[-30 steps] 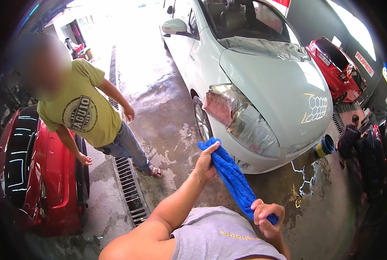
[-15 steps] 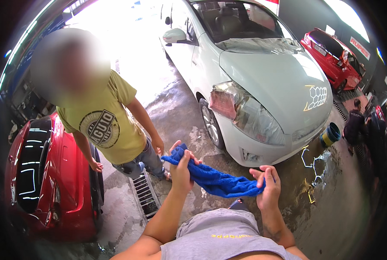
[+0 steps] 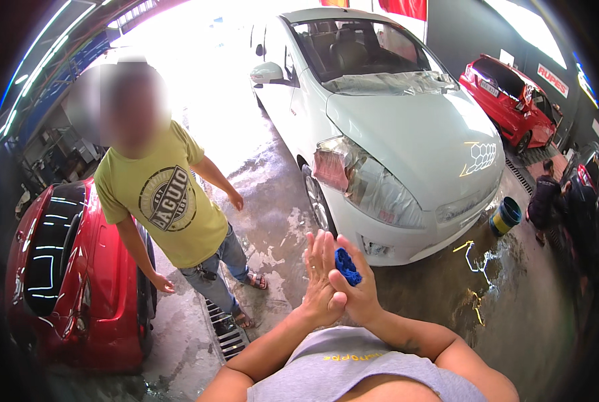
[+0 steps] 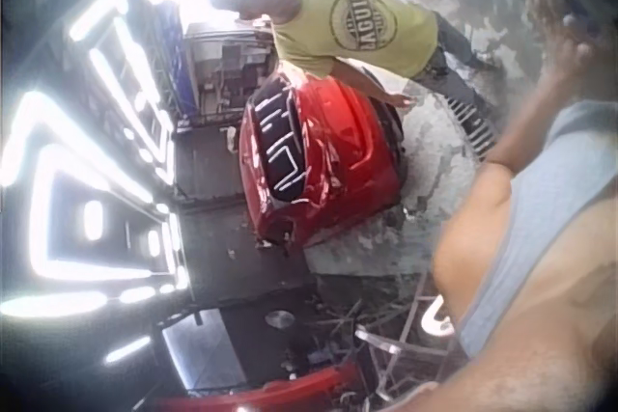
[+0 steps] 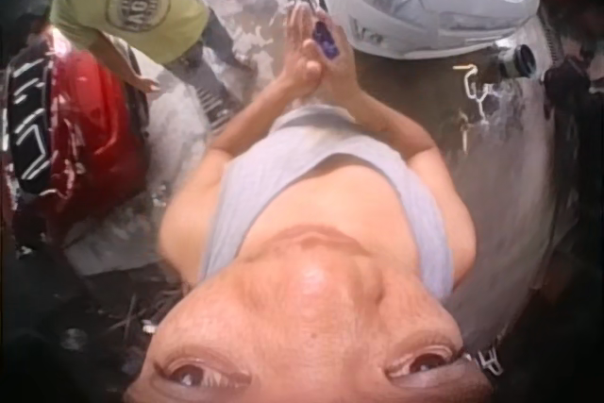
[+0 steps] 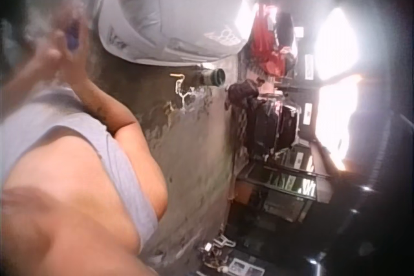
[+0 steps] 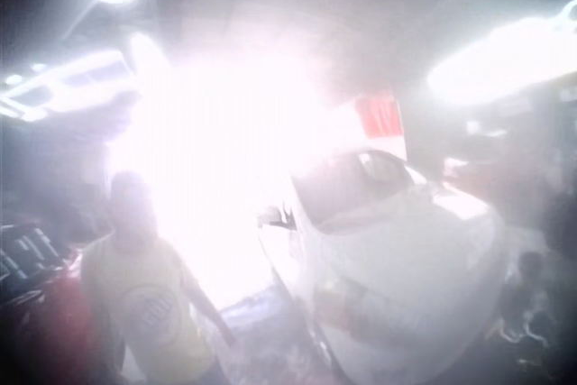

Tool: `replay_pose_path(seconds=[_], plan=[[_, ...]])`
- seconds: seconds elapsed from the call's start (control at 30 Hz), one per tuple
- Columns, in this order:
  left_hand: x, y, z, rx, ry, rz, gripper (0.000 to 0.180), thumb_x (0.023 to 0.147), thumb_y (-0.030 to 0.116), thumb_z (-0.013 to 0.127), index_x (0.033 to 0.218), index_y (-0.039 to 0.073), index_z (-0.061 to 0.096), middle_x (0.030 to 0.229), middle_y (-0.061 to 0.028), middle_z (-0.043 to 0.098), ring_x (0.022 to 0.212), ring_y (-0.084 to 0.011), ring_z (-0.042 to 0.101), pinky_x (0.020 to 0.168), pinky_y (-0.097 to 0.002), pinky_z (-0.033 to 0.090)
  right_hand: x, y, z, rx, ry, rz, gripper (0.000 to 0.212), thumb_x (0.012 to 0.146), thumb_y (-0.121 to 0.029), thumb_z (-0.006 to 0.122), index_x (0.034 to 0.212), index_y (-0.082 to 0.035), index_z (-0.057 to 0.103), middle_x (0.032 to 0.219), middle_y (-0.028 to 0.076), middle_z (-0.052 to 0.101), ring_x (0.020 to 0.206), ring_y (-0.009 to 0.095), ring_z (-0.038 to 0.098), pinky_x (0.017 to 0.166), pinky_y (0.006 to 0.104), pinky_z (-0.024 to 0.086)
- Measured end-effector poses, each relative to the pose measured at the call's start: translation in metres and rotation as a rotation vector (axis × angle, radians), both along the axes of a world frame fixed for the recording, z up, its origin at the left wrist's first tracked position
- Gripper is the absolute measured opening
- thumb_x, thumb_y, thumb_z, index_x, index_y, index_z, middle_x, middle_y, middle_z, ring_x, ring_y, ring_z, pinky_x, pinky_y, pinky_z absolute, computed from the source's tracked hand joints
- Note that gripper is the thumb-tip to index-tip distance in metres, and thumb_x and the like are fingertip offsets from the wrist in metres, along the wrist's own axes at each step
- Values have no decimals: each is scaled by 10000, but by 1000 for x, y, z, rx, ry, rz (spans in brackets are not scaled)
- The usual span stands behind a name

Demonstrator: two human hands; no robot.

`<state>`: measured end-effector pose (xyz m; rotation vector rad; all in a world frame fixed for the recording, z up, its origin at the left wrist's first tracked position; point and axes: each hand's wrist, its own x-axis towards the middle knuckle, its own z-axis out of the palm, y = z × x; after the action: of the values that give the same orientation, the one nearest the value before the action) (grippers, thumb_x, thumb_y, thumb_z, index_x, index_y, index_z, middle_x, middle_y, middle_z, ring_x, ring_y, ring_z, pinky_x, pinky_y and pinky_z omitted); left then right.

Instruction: The person wipes the hood of a white car using a blue microfiber cloth and a small abrasive pad. They repeatedly dip the cloth into a bucket of water, wring it, and continue wiping the hood surface in a garage setting.

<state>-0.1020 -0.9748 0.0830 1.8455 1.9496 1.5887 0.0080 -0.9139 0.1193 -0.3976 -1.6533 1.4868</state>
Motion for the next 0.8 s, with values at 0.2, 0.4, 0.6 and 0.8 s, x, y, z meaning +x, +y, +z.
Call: replay_pose_path(seconds=[0.2,0.4,0.6,0.8], plan=[[67,29,-50,-104,-299,169,1127,974,857,245,1697,40,-39,1723,-313,89,1592,-497,94,1259,-594,92,91,67,-39,39,-155,-105,169,980,-208,771,991,-59,692,859,30,712,839,109,654,769,293,527],[139,37,-42,-672,-1801,-547,994,964,784,529,1714,259,141,1588,-199,486,1396,-394,551,1098,-582,496,196,99,15,1052,-234,636,309,865,-323,807,1077,-125,702,811,51,721,796,251,719,794,403,562],[218,76,-2,-465,-1927,-949,940,951,665,677,1693,295,233,1392,-207,631,1143,-424,705,965,-580,599,236,76,43,1462,-193,915,208,917,-221,622,1110,-147,650,728,38,683,779,270,739,723,408,562],[262,50,91,-122,-1720,-708,1012,910,225,800,1696,321,170,1224,-208,658,991,-409,748,891,-555,633,272,74,85,1373,312,674,189,859,-166,683,1040,-127,645,706,-14,607,696,181,670,665,320,547]])
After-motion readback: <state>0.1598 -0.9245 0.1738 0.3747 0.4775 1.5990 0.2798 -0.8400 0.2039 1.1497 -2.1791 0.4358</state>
